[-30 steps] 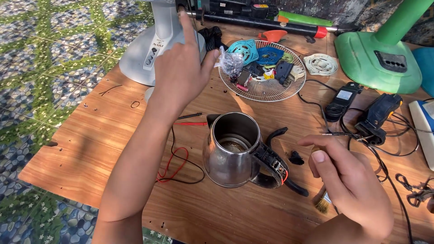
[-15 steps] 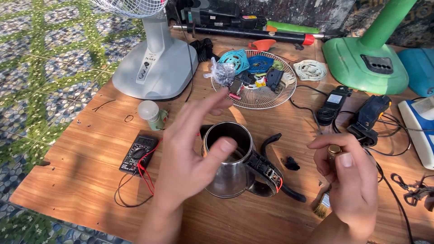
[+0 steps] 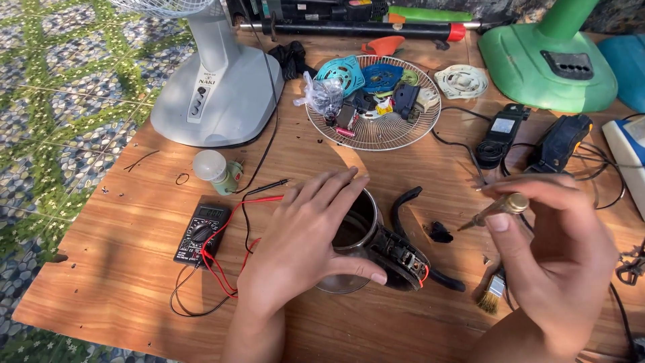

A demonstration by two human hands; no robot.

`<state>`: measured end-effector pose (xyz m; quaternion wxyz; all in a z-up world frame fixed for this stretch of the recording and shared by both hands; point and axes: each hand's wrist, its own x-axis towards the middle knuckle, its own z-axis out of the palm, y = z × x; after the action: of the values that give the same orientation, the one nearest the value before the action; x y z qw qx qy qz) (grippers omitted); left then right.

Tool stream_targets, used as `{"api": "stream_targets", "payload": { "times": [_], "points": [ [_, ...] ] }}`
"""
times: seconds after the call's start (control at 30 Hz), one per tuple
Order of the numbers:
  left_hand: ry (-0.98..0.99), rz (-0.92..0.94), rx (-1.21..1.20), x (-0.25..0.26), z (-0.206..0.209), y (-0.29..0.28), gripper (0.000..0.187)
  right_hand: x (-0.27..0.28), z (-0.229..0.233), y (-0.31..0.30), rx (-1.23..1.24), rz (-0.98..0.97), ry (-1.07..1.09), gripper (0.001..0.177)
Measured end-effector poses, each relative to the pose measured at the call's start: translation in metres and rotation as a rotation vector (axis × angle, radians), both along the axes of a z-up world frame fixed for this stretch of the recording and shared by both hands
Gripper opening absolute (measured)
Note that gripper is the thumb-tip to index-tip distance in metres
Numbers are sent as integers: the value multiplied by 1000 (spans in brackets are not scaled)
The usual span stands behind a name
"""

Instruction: The person repairs a metal electric kettle by using a screwdriver to manipulate the internal components and wires at the base. They also use a multimeter to test the electrical connections while working on the device.

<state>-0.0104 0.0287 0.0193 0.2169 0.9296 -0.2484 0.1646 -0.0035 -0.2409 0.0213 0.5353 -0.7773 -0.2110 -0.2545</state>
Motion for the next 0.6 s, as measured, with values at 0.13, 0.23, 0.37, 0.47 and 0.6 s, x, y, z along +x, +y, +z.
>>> {"api": "stream_targets", "payload": {
  "times": [0.13, 0.23, 0.37, 0.47, 0.6],
  "points": [
    [-59, 50, 135, 2, -3, 0, 103, -5, -24, -14, 103, -142, -160, 29],
    [-91, -99, 42, 0, 3, -1, 80, -10, -23, -11, 169, -142, -147, 36],
    [-110, -155, 10, 2, 2, -10, 72, -13, -16, -10, 139, -46, -99, 36],
    [-105, -194, 20, 10, -1, -13, 68, -10, -15, -8, 144, 41, -122, 42],
    [-48, -333, -15, 17, -6, -11, 52, -11, -11, -4, 101, 75, -39, 45]
  ]
}}
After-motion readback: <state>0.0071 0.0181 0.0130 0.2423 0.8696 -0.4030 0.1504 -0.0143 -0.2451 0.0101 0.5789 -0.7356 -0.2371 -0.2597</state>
